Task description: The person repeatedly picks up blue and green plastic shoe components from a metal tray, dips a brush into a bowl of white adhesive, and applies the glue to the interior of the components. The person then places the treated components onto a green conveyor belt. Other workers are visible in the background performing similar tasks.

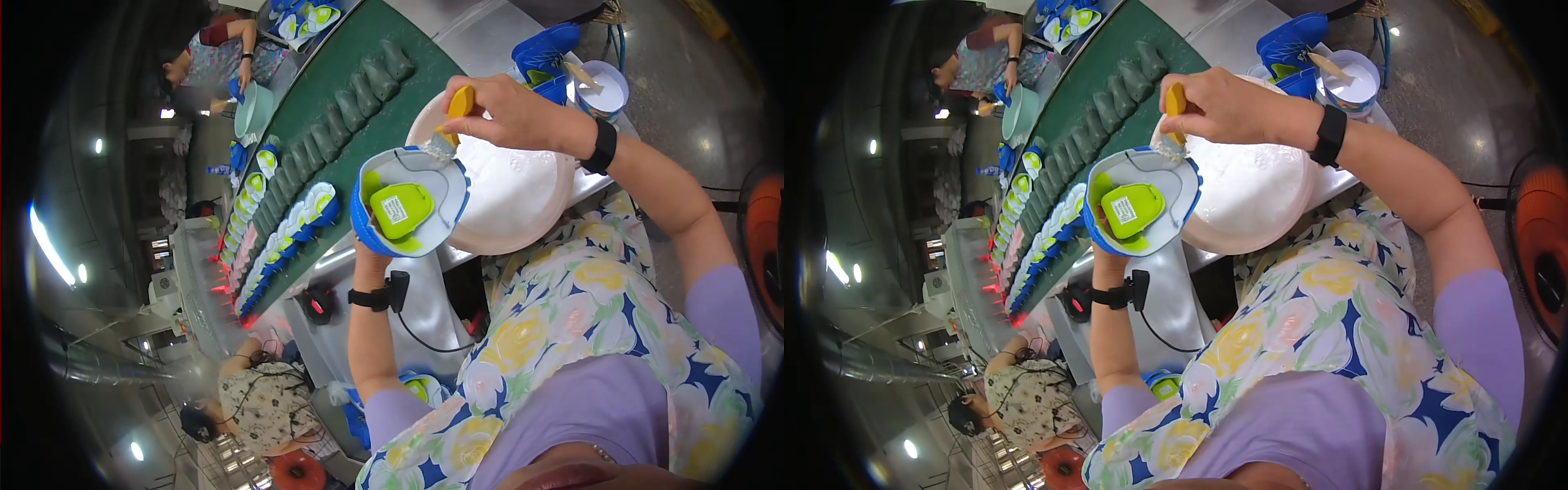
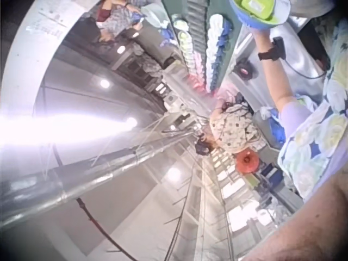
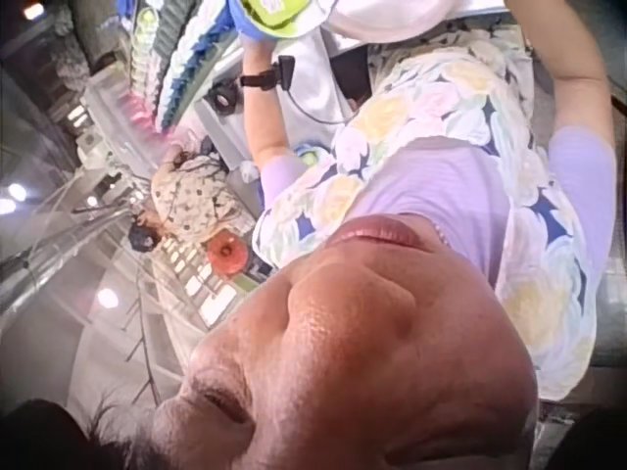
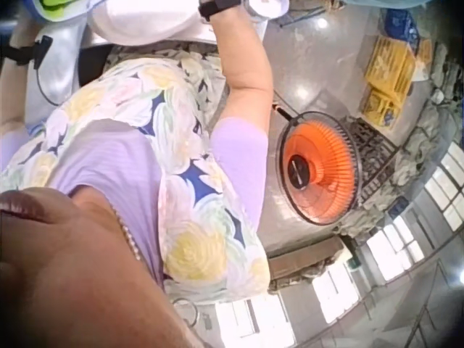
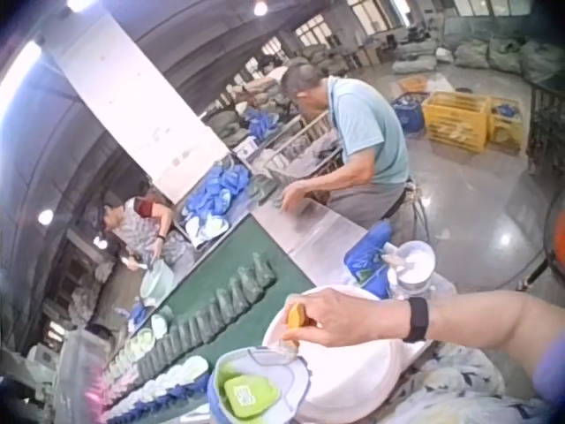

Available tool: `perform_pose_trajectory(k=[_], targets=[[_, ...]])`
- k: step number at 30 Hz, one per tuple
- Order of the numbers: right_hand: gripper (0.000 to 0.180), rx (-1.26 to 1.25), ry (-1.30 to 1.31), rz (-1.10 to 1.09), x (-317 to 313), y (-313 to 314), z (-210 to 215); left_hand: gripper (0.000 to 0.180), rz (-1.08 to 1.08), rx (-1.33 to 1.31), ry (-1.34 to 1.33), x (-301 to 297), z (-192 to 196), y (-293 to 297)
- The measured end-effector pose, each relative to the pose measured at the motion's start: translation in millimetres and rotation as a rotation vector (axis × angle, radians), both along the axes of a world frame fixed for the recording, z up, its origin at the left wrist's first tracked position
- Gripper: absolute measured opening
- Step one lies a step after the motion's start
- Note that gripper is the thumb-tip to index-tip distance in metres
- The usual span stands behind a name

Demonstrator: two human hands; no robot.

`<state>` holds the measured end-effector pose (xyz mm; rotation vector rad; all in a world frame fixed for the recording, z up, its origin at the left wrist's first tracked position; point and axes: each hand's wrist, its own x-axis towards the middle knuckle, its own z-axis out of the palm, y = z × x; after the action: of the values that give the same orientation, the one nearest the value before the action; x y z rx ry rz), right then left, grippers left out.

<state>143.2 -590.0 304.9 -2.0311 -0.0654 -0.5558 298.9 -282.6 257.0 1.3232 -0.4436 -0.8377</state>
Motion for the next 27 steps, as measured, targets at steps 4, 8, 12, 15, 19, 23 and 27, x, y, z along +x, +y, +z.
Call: perform_pose_trajectory(k=[4, 8, 12, 15, 19, 23, 27], targets=[[0.024, 0.056, -0.001, -0.163, -7.9, 4.9, -15.8, 0.057, 0.140, -0.104, -0.108, -13.7, -14.2, -16.9], [0.037, 0.297, 0.037, -0.234, -8.8, 26.1, -31.6, 0.046, 0.411, -0.249, -0.069, -21.9, -25.2, -33.3], [0.040, 0.546, 0.182, -0.200, -13.8, 35.9, -38.4, 0.039, 0.433, -0.300, -0.427, -34.3, -17.4, -52.0], [0.039, 0.652, 0.228, -0.136, -18.3, 44.2, -27.8, 0.037, 0.426, -0.169, -0.944, -24.6, -17.1, -50.1], [0.034, 0.664, 0.129, -0.070, -21.2, 36.3, -21.5, 0.037, 0.488, -0.128, -0.518, -13.9, -12.7, -45.9], [0.027, 0.375, -0.118, -0.075, -14.1, 19.5, -20.3, 0.047, 0.062, -0.116, 0.332, -1.2, -20.7, -25.4], [0.020, 0.200, -0.253, 0.172, -17.0, 18.7, -14.8, 0.048, -0.100, -0.039, 0.787, -22.0, -23.8, -29.9]])
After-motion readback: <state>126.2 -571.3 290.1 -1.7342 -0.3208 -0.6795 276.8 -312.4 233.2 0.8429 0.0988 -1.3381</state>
